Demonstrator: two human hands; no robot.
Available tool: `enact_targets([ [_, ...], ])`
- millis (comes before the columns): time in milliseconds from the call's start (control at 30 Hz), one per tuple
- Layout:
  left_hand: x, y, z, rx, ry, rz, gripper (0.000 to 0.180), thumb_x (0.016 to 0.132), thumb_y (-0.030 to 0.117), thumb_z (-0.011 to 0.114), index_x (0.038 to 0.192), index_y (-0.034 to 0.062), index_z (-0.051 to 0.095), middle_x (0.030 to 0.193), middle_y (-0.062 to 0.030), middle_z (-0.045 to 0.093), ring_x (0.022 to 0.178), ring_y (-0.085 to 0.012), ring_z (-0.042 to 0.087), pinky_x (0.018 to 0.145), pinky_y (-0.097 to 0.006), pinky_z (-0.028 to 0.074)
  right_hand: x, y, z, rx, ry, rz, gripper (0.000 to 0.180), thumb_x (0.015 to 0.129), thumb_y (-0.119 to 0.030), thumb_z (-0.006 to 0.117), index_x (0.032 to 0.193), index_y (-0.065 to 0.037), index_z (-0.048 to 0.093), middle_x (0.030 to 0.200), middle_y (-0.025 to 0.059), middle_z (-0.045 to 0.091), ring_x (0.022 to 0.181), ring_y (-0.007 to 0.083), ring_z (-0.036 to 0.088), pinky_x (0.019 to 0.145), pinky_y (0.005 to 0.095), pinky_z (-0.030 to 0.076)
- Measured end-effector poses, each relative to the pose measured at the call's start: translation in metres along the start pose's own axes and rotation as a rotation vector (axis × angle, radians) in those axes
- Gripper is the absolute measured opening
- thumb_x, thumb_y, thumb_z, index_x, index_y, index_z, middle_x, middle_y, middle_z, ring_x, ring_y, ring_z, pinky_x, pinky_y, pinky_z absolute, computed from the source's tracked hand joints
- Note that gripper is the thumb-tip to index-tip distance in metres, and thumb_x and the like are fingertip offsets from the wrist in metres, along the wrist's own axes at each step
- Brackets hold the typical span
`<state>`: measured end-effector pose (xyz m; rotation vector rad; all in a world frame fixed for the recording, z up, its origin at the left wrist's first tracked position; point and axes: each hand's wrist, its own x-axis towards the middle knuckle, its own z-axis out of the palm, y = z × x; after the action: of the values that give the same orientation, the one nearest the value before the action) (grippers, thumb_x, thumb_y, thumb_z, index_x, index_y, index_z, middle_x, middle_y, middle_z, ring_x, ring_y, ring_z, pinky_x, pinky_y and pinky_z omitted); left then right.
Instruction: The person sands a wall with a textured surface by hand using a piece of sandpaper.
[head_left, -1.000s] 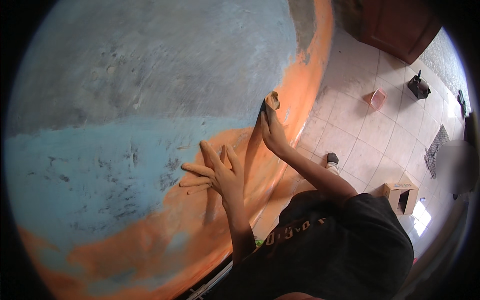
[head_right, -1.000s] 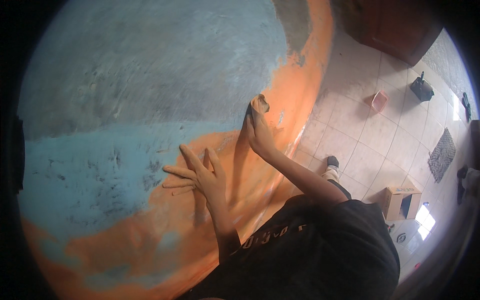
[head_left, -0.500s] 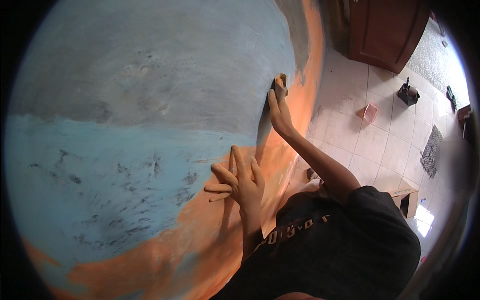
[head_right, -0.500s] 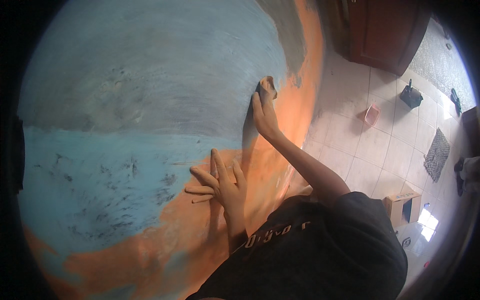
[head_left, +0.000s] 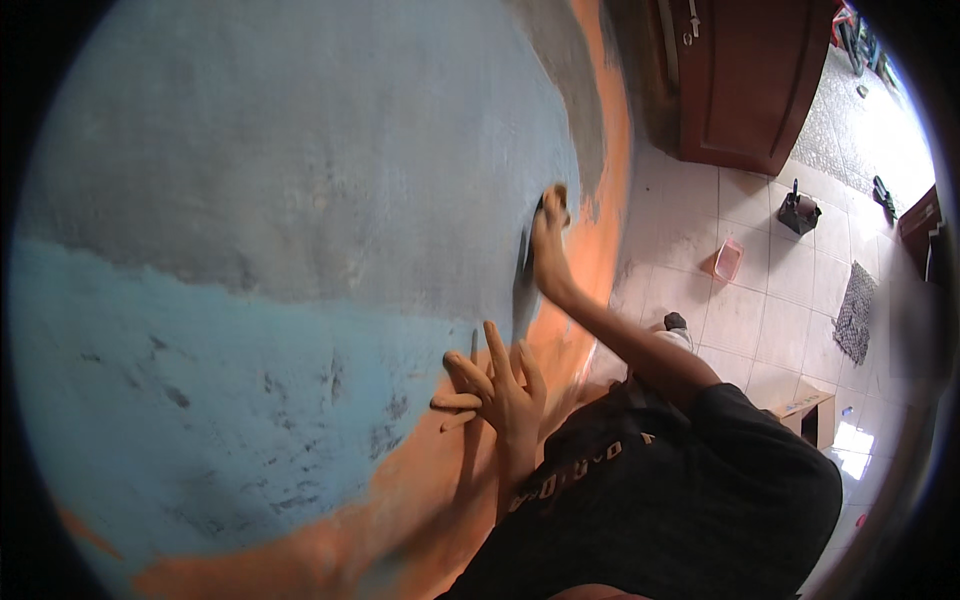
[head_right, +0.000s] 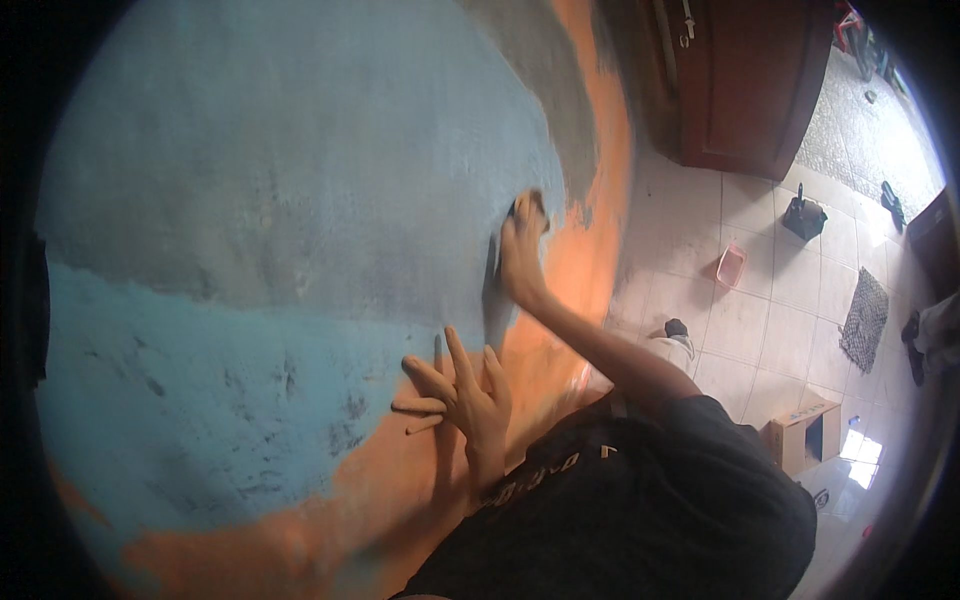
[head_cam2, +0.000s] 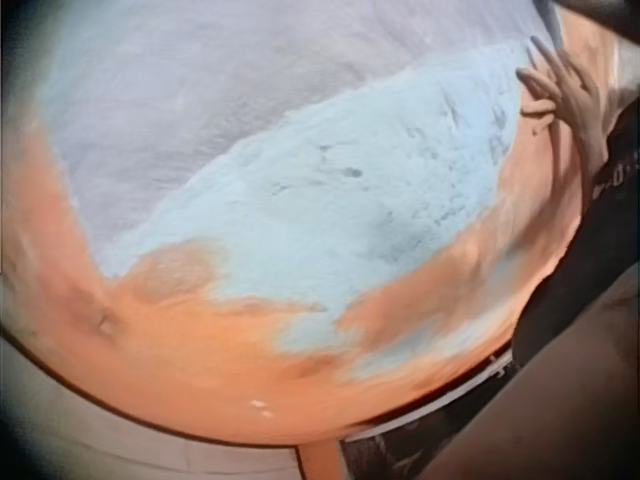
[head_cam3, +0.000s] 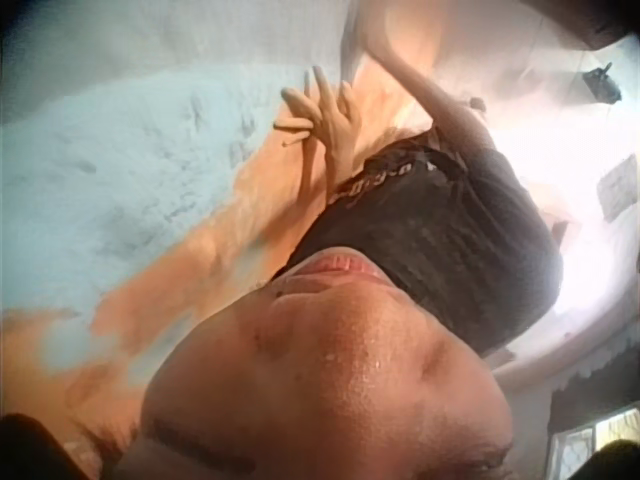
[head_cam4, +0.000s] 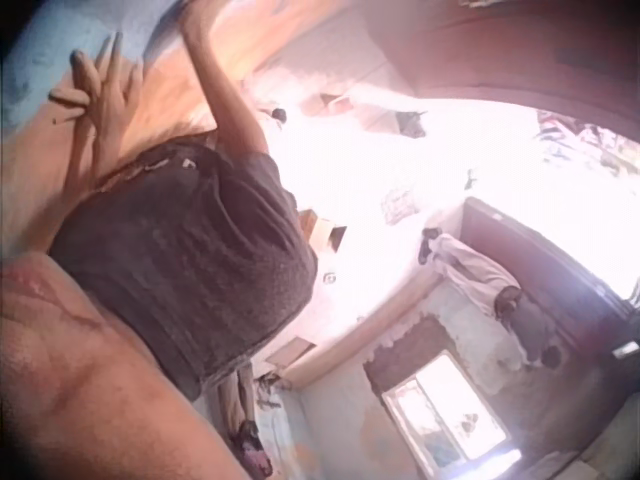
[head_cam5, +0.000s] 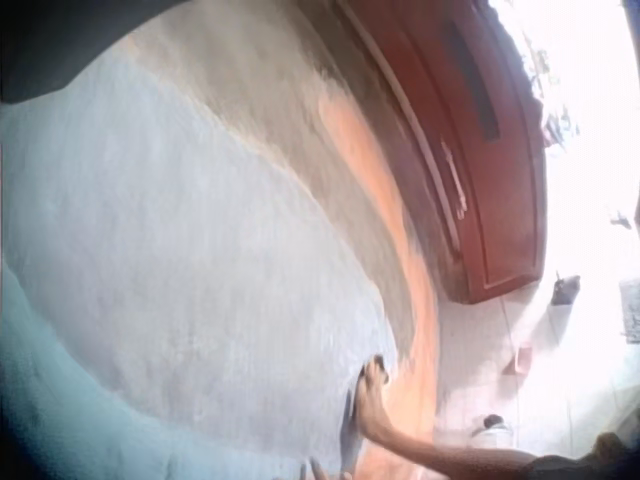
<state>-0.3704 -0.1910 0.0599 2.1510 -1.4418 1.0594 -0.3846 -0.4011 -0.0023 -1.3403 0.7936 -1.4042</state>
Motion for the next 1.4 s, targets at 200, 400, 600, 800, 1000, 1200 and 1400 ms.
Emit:
enact_targets([
  [200, 0.024, 0.029, -0.005, -0.036, 0.095, -0.095, 0.052, 0.094, 0.037, 0.061, 0.14, 0.0123, 0.058, 0.164, -0.0252, 0.004, 0.143, -0.0529, -0.026, 0.098, -0.07, -0.028, -0.084, -0.032, 0.004, -0.061, -0.121, -0.346, 0.069, 0.099, -0.016, 0.039, 0.155, 0.008, 0.005, 0.163, 0.0279, -0.008, 0.15, 0.0446, -0.012, 0.121, 0.0527, -0.006],
  [400, 0.053, 0.068, -0.025, -0.089, 0.116, -0.18, 0.055, 0.093, 0.033, 0.062, 0.142, 0.0107, 0.056, 0.162, -0.0315, 0.005, 0.145, -0.0497, -0.026, 0.098, -0.066, -0.031, 0.147, -0.082, -0.05, -0.108, 0.077, -0.278, 0.067, 0.103, -0.032, 0.032, 0.155, 0.006, 0.013, 0.163, 0.0273, 0.008, 0.151, 0.0413, 0.005, 0.122, 0.0511, 0.001],
  [600, 0.066, 0.082, -0.006, -0.07, 0.161, -0.293, 0.058, 0.094, 0.035, 0.061, 0.146, 0.0115, 0.051, 0.162, -0.0315, 0.004, 0.145, -0.05, -0.025, 0.099, -0.067, -0.028, 0.083, -0.074, -0.05, -0.167, -0.098, -0.396, 0.072, 0.096, -0.018, 0.043, 0.156, 0.005, 0.01, 0.164, 0.0269, 0.001, 0.152, 0.043, -0.003, 0.122, 0.0515, 0.0],
  [800, 0.082, 0.095, -0.008, 0.027, 0.1, -0.373, 0.059, 0.095, 0.035, 0.06, 0.147, 0.0095, 0.049, 0.162, -0.0318, -0.004, 0.143, -0.0533, -0.026, 0.1, -0.072, -0.023, 0.042, -0.082, -0.056, -0.216, -0.352, -0.356, 0.075, 0.099, -0.028, 0.043, 0.156, 0.005, 0.006, 0.163, 0.0282, -0.003, 0.152, 0.0432, -0.007, 0.12, 0.0566, -0.001],
  [1000, 0.092, 0.104, -0.002, 0.087, 0.013, -0.402, 0.066, 0.095, 0.036, 0.058, 0.152, 0.0066, 0.04, 0.159, -0.0332, -0.017, 0.138, -0.0571, -0.033, 0.095, -0.076, -0.022, 0.258, -0.113, -0.074, -0.171, 0.013, -0.407, 0.066, 0.102, -0.031, 0.037, 0.155, 0.003, 0.017, 0.163, 0.0275, 0.003, 0.152, 0.0425, 0.003, 0.122, 0.0502, 0.0],
  [1200, 0.096, 0.096, 0.018, 0.205, 0.039, -0.394, 0.074, 0.096, 0.041, 0.058, 0.155, 0.0068, 0.031, 0.154, -0.0335, -0.03, 0.133, -0.059, -0.037, 0.089, -0.08, -0.022, 0.132, -0.095, -0.055, -0.225, -0.133, -0.434, 0.063, 0.092, -0.013, 0.04, 0.149, 0.009, 0.025, 0.157, 0.034, 0.017, 0.147, 0.0527, 0.006, 0.118, 0.0631, 0.002],
  [1400, 0.097, 0.095, 0.022, 0.26, 0.054, -0.398, 0.065, 0.095, 0.037, 0.06, 0.146, 0.0007, 0.042, 0.153, -0.0363, -0.028, 0.128, -0.0628, -0.04, 0.084, -0.081, -0.024, 0.184, -0.107, -0.061, -0.291, -0.174, -0.58, 0.07, 0.089, -0.014, 0.054, 0.151, 0.004, 0.027, 0.157, 0.0335, 0.018, 0.149, 0.0486, 0.01, 0.119, 0.0594, 0.006],
])
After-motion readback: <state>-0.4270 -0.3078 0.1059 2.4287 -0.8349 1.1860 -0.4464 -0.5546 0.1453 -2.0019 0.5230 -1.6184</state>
